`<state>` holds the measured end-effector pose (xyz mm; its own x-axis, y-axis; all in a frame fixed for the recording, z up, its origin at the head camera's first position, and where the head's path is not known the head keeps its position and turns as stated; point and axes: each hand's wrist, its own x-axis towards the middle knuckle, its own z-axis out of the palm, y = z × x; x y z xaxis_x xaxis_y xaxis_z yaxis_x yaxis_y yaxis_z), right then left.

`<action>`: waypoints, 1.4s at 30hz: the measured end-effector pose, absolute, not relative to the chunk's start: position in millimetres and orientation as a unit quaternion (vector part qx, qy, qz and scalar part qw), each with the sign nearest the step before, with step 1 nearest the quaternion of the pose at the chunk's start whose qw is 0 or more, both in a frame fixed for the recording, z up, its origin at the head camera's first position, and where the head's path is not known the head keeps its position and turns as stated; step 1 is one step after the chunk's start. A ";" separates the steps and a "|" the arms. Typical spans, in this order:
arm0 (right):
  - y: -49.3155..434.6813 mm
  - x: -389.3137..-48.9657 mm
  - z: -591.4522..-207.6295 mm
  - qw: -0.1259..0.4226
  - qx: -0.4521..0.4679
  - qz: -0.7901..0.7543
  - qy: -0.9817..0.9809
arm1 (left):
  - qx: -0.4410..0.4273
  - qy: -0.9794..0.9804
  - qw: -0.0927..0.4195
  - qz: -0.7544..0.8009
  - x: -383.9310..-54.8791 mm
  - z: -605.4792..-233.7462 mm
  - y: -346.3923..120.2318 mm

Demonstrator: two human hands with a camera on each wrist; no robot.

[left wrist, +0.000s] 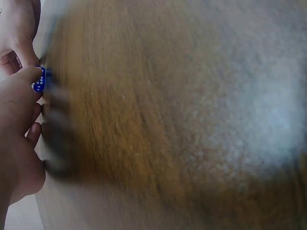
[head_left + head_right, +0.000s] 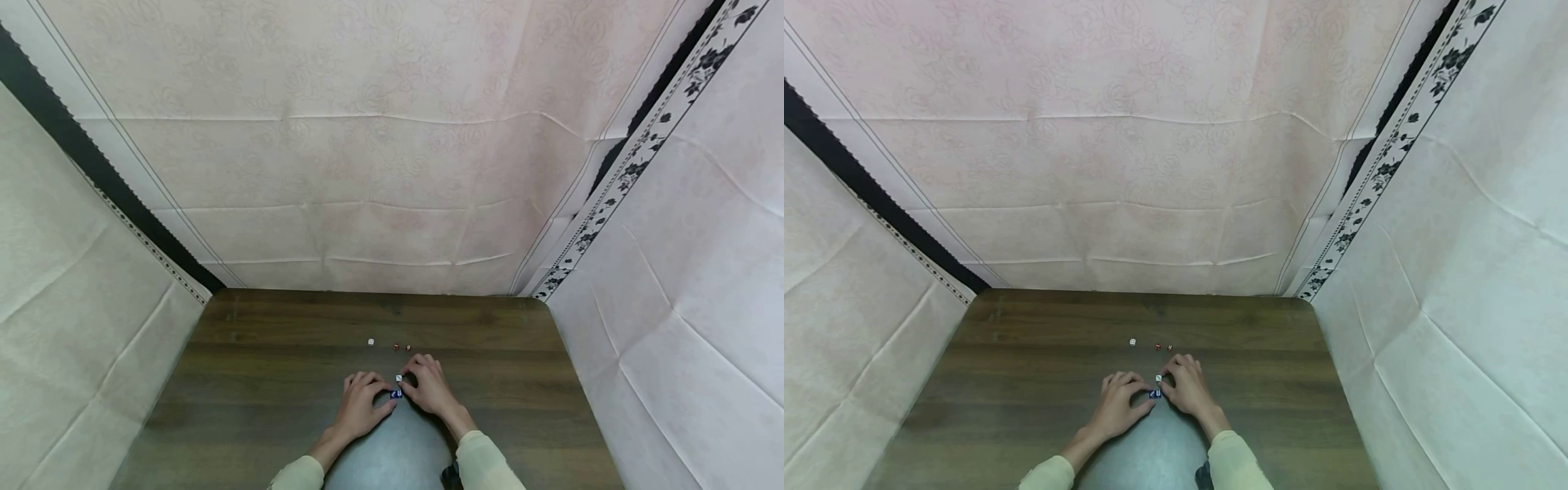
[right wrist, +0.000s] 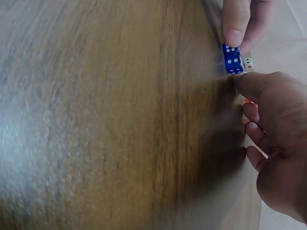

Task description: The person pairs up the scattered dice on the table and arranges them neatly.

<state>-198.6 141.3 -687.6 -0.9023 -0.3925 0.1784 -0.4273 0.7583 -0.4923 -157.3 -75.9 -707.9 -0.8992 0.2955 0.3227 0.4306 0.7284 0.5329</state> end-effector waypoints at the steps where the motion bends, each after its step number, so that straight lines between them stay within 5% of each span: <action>1: 141.4 -198.5 -687.2 0.032 0.219 0.271 -0.937 | -0.196 -0.924 0.105 -0.312 -157.3 -707.5 -75.9; 11: 142.1 -199.7 -689.5 0.034 0.221 0.268 -0.937 | -0.184 -0.924 0.087 -0.323 -157.7 -705.2 -78.0; 35: 143.2 -200.1 -692.1 0.042 0.223 0.268 -0.936 | -0.159 -0.909 0.184 -0.339 -191.2 -689.8 -96.1; 42: 142.8 -199.5 -690.6 0.031 0.214 0.275 -0.937 | -0.128 -0.918 0.159 -0.341 -208.5 -683.0 -103.2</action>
<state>-199.5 142.8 -690.6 -0.9062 -0.3846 0.1756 -0.4184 0.7565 -0.5026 -208.5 -103.2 -683.0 -0.9166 0.1266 0.3793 0.3437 0.7344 0.5853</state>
